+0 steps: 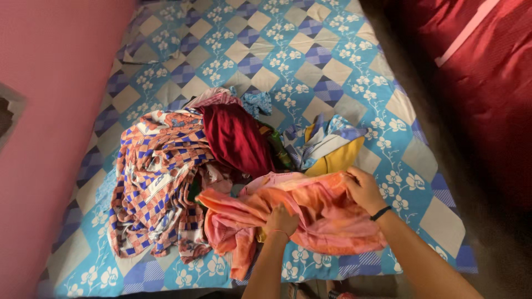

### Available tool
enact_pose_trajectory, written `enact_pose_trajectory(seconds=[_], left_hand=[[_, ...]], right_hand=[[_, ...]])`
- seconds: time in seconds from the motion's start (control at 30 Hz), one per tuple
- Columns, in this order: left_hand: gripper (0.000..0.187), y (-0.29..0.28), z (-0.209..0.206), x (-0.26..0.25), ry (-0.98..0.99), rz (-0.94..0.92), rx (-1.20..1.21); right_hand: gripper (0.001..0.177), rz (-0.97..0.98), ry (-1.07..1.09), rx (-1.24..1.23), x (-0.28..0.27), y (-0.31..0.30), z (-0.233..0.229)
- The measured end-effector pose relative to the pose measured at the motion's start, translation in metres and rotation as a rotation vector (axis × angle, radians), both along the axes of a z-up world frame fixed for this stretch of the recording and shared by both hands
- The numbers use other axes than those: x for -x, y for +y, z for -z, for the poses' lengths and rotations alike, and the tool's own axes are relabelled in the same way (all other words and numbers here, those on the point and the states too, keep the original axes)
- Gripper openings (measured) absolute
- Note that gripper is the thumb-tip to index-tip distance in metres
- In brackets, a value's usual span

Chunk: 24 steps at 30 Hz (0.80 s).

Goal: The person picks up and folds a shirt and other pieces of clothing by hand on a bed.

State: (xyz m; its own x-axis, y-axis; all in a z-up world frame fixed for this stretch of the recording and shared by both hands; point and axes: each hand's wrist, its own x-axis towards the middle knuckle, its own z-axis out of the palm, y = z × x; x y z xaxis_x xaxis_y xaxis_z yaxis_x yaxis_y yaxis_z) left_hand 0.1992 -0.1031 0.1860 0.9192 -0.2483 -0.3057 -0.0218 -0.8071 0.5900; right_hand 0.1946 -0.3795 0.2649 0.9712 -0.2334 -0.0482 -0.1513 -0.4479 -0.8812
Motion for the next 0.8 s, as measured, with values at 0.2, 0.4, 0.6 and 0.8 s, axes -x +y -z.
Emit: enact_pose_trajectory(seconds=[0.2, 0.4, 0.6, 0.8], left_hand=[[0.059, -0.054, -0.067, -0.009, -0.543, 0.257, 0.278], [0.024, -0.028, -0.032, -0.028, -0.165, 0.206, -0.114], [0.023, -0.001, -0.017, -0.046, -0.473, 0.06, 0.013], [0.018, -0.077, -0.098, -0.044, -0.544, 0.071, 0.54]], right_hand=[[0.023, -0.234, -0.153, -0.137, 0.022, 0.007, -0.024], [0.039, -0.308, -0.046, 0.117, 0.029, -0.028, -0.068], [0.039, -0.363, 0.167, 0.601, 0.023, -0.056, -0.077], [0.053, -0.308, -0.01, 0.219, -0.004, -0.055, -0.072]])
